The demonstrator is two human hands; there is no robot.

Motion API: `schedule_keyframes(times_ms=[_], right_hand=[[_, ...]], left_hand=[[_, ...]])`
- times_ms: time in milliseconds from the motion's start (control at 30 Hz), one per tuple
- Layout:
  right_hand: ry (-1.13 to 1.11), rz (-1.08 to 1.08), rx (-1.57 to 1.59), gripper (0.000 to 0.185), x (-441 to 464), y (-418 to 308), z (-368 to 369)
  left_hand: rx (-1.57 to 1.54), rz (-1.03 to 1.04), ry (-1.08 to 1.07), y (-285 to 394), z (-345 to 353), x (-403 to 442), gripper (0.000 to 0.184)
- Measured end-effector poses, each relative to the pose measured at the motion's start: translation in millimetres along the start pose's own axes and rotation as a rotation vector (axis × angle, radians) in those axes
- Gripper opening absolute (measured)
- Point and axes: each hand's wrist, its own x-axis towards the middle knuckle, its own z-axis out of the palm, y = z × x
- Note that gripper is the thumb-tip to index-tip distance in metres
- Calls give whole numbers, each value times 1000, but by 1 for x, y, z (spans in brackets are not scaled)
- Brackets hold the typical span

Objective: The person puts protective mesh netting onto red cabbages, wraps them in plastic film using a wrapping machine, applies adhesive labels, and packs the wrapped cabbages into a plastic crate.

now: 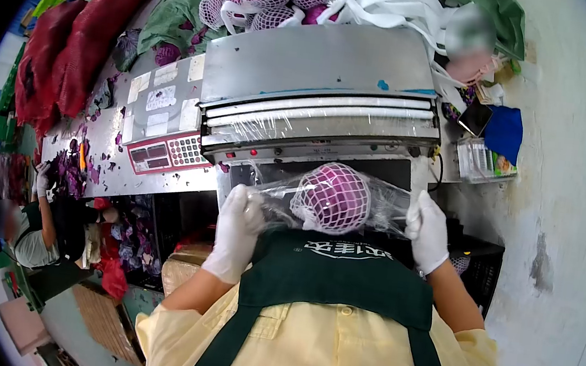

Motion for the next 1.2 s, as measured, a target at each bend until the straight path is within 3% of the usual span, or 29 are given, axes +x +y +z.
schedule_keyframes(times_ms=[33,100,167,200,233,267,300,367,433,467,533,567,633,667,700,733,767,833,900,1033,1067,1100,1167,1200], right_hand=[[-17,101,132,42,3,2,-18],[26,242,61,41,9,29,-49],[-45,469,-140,37,13,73,-73],[-129,470,-180,31,14,76,-64],[-38,420,-174,25,33,116,-57],[-379,-168,-698,24,45,144,-56],[-270,436,-419,27,58,148,-30],[-751,-37,-1068,31,77,164,0],[-738,-331,-864,42,134,260,1],[-673,-688,-1100,43,115,231,0],[-500,-572,-1241,42,72,181,5],[-385,-596,-1146,32,19,93,33],[-339,-969,-981,22,16,61,52],[-234,-1257,-1015,16,16,46,68],[-355,-1271,-858,18,11,15,80],[-461,-1230,-532,21,5,-8,102],[-778,-832,-148,29,2,-11,119],[-1227,-289,-60,36,-2,-24,125],[-1194,-254,65,38,-6,-31,126],[-704,-230,319,37,-20,-27,89],[-478,-273,352,36,-23,-21,73],[-147,-617,20,34,-10,0,48],[42,-583,284,34,-37,8,7],[97,-635,134,34,-50,9,-15]], left_hand=[[-41,-79,99,-9,-14,4,29],[129,-226,345,-27,-26,-10,29],[251,-422,161,-49,-77,4,26],[287,-458,126,-76,-90,24,23],[323,-495,90,-102,-97,45,22],[764,-234,-216,-122,-94,56,23],[940,-166,-352,-141,-87,68,24],[993,-196,-489,-175,-63,84,25],[793,-292,-524,-191,-46,85,27],[653,-344,-532,-189,-40,81,28],[389,-457,-575,-173,-27,67,31],[294,-502,-606,-162,-21,60,32],[167,-577,-676,-137,-10,50,35],[132,-606,-717,-124,-5,47,37],[112,-628,-755,-110,0,49,38],[97,-645,-781,-96,4,49,40],[86,-659,-800,-81,7,50,41],[98,-685,-832,-55,16,56,45],[120,-704,-833,-42,26,61,48],[183,-754,-831,-36,51,66,55],[200,-766,-840,-37,59,67,57],[215,-792,-861,-38,67,67,59],[234,-843,-916,-47,91,61,62],[245,-867,-941,-56,109,55,64]])
